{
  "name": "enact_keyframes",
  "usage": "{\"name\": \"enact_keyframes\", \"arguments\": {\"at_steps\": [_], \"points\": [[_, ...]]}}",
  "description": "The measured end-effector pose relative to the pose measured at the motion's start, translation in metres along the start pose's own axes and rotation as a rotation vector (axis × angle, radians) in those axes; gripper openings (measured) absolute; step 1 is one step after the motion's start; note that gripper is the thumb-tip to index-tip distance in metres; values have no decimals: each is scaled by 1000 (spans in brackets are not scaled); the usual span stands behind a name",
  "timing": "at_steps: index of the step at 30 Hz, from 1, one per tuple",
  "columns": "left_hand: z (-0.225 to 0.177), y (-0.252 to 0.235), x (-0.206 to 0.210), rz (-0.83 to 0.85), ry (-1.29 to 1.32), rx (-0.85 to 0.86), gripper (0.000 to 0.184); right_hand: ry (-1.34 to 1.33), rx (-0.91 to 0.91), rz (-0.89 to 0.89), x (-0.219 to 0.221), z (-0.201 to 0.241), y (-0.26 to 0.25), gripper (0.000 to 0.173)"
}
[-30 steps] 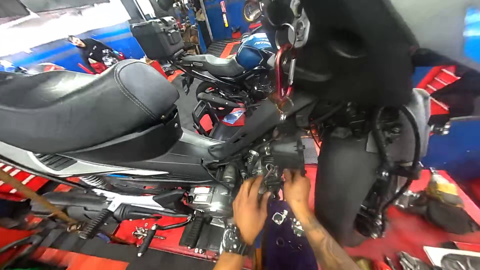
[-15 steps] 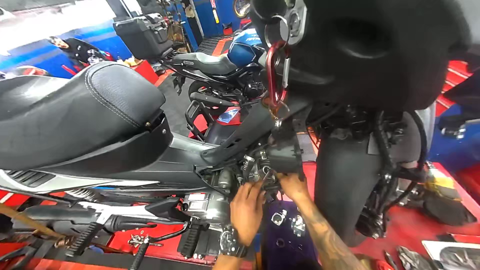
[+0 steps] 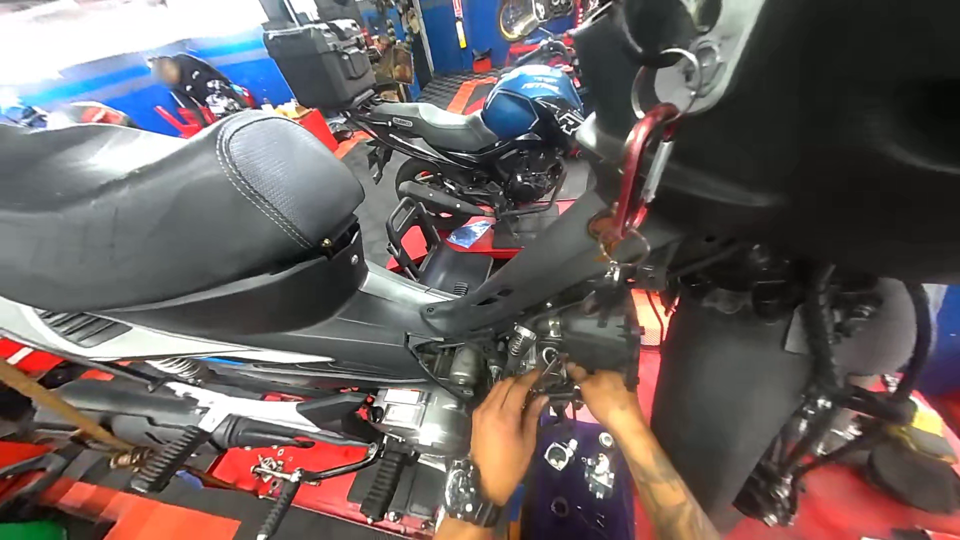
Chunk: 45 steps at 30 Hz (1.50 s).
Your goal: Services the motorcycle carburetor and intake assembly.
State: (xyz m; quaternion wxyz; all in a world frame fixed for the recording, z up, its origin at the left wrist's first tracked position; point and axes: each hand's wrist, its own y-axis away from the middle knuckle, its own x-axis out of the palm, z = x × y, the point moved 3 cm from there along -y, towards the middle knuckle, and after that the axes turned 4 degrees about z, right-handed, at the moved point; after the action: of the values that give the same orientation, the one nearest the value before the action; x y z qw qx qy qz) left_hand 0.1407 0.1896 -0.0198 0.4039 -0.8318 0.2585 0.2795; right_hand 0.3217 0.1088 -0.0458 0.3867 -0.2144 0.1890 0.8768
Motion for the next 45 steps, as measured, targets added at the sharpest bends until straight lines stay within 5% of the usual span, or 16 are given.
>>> {"name": "enact_keyframes", "arguments": {"at_steps": [10, 23, 31, 35, 41, 45], "points": [[9, -3, 2, -29, 133, 8, 30, 414, 22, 216, -7, 23, 9, 28], [10, -5, 11, -89, 252, 72, 31, 510, 69, 325, -10, 23, 11, 26], [13, 2, 16, -282, 488, -189, 45, 613, 37, 423, -10, 25, 9, 30], [12, 1, 11, -379, 500, -297, 62, 587, 8, 399, -9, 21, 7, 29], [19, -7, 2, -369, 273, -189, 115, 656, 38, 425, -10, 27, 8, 32], [27, -14, -2, -338, 181, -81, 117, 679, 14, 421, -8, 27, 7, 32]]}}
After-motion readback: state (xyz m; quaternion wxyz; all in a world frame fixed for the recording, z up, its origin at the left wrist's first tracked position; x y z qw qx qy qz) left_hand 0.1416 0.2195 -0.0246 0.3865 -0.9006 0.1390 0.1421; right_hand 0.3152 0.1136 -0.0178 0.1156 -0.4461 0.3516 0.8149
